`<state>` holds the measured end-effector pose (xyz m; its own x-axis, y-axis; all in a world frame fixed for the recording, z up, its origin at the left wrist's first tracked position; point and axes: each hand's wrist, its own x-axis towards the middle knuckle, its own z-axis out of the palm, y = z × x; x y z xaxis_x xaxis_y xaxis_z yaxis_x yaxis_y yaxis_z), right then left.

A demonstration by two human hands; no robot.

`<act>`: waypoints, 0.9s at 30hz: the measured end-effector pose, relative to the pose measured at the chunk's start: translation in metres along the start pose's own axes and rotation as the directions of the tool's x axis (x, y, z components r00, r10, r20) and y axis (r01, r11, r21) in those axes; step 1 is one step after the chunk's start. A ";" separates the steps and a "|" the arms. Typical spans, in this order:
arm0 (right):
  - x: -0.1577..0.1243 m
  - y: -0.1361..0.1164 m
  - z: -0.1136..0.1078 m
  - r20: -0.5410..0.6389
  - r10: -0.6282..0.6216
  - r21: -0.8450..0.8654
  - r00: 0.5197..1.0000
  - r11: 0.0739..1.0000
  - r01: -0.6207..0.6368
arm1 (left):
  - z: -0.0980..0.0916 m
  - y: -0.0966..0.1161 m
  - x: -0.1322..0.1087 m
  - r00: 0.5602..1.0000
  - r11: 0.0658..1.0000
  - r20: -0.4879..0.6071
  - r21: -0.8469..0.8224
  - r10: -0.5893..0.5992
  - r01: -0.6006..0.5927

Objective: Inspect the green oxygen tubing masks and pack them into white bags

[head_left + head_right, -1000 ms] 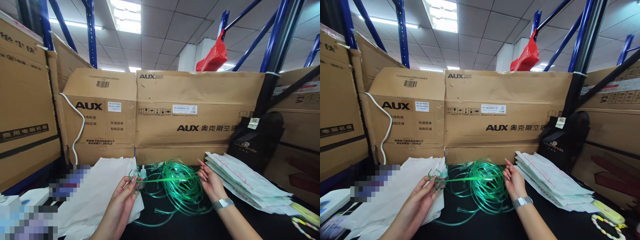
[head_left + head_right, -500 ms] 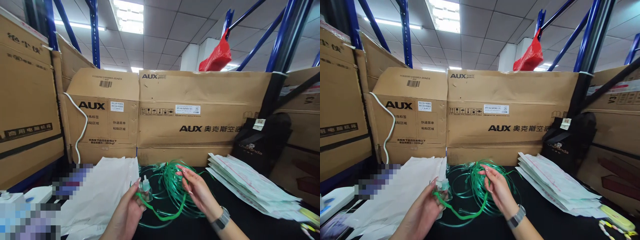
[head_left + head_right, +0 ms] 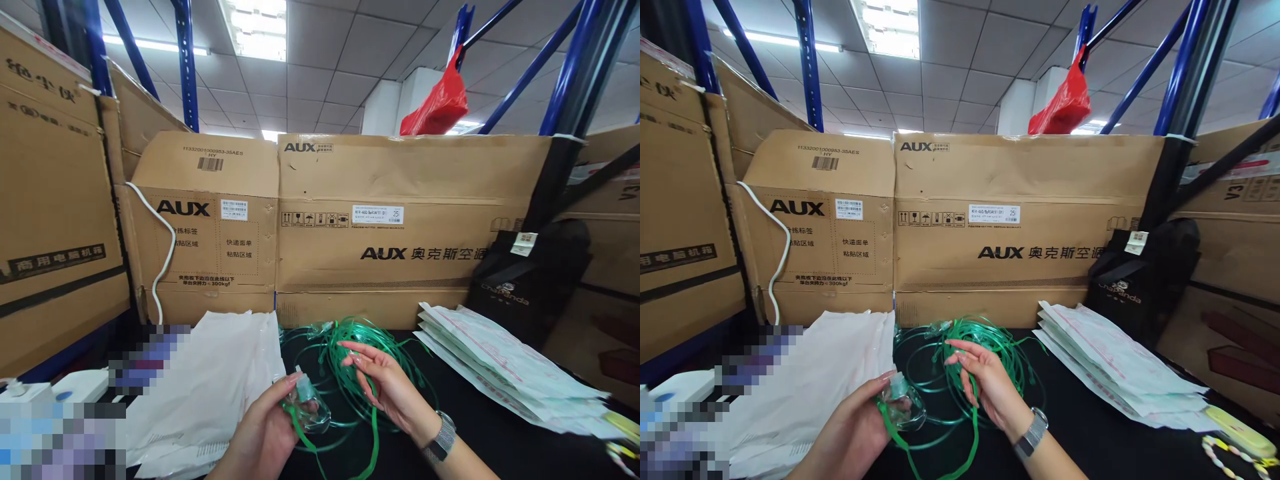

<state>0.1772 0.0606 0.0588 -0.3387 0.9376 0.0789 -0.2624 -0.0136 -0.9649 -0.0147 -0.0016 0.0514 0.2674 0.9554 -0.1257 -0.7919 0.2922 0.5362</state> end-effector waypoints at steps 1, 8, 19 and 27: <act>-0.001 0.001 0.002 0.039 0.010 0.000 0.999 1.000 -0.010 | 0.000 0.000 0.000 1.000 1.000 0.002 0.007 -0.007 0.007; -0.017 0.014 0.032 0.284 0.305 -0.039 0.909 0.951 -0.308 | 0.000 -0.001 0.000 0.986 0.996 0.148 0.026 0.077 -0.082; -0.012 0.027 0.032 0.100 0.164 -0.103 0.981 0.983 -0.154 | 0.000 -0.006 0.005 0.995 0.920 0.101 0.391 -0.004 -0.036; -0.008 0.030 0.031 0.028 0.083 -0.171 0.996 0.982 -0.078 | -0.007 -0.012 0.013 0.997 0.876 0.047 0.477 0.059 -0.074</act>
<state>0.1440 0.0416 0.0370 -0.3844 0.9231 0.0050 -0.0770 -0.0266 -0.9967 -0.0060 0.0077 0.0373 0.2460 0.9678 -0.0542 -0.4513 0.1638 0.8772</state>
